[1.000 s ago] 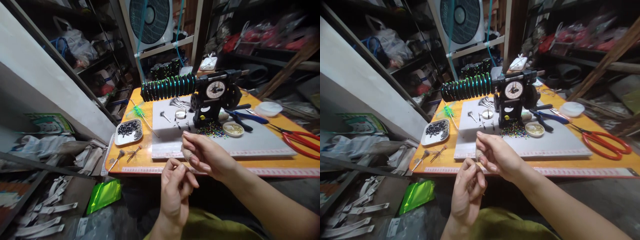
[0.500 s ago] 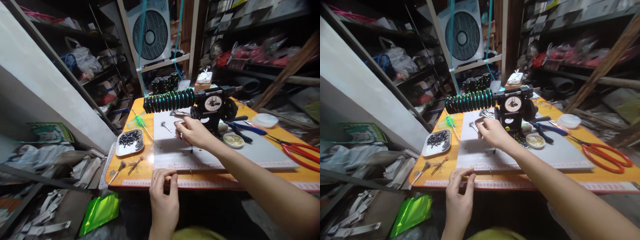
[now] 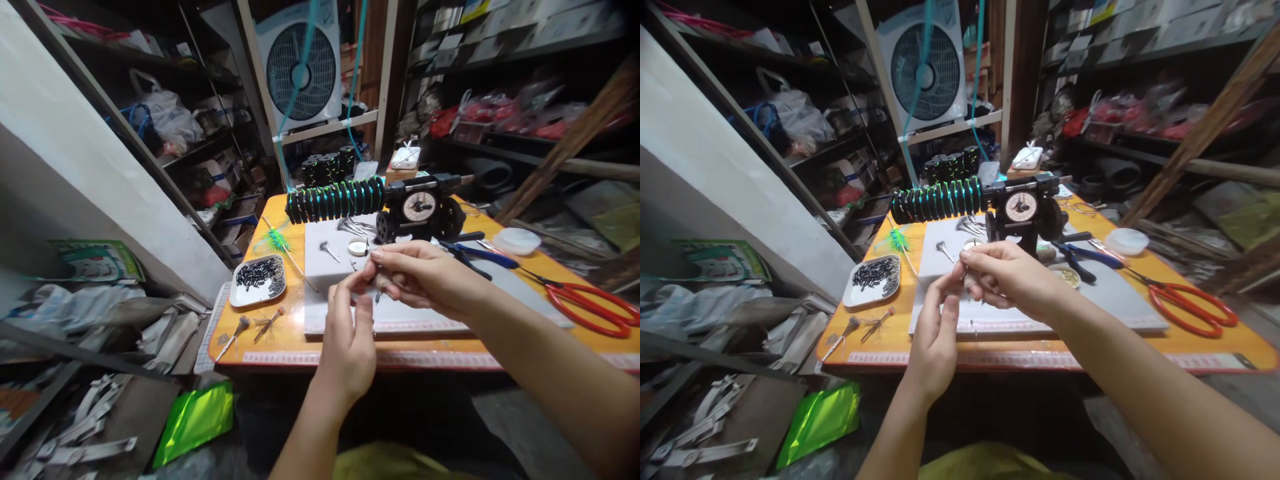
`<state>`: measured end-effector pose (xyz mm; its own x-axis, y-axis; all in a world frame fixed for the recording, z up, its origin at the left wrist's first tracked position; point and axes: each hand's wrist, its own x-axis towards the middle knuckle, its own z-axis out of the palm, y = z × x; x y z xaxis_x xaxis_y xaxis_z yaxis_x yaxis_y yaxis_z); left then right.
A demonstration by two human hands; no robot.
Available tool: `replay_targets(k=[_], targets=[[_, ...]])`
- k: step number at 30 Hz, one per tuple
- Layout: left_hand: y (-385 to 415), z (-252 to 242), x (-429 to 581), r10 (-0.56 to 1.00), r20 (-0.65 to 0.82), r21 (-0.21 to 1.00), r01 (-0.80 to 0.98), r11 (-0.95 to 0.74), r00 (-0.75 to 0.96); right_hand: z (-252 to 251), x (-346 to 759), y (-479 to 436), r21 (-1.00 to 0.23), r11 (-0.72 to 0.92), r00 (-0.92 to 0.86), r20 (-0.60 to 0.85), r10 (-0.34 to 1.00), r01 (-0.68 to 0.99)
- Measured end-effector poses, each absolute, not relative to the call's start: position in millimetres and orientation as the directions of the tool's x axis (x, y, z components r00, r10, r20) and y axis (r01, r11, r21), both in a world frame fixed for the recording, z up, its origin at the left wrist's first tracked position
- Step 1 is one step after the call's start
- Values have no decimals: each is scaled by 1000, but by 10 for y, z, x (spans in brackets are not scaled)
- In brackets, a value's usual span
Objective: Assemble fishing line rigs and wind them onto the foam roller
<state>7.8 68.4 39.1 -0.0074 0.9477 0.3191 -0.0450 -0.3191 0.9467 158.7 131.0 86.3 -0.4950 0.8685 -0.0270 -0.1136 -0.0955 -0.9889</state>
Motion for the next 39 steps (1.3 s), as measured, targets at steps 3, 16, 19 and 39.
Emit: replay_targets(k=[3, 16, 19, 39], targets=[[851, 466, 123, 950, 299, 953, -91, -290, 95, 884, 1605, 1316, -981, -145, -519, -59, 853, -127], [525, 105, 102, 897, -11, 723, -617, 312, 441, 759, 1560, 1280, -923, -294, -508, -134, 851, -249], [478, 69, 90, 875, -25, 696, -619, 362, 483, 753, 1554, 1281, -919, -300, -500, -140, 855, -257], [392, 76, 94, 868, -29, 714, -597, 364, 495, 784, 1591, 1275, -934, -265, -496, -118, 861, -238]])
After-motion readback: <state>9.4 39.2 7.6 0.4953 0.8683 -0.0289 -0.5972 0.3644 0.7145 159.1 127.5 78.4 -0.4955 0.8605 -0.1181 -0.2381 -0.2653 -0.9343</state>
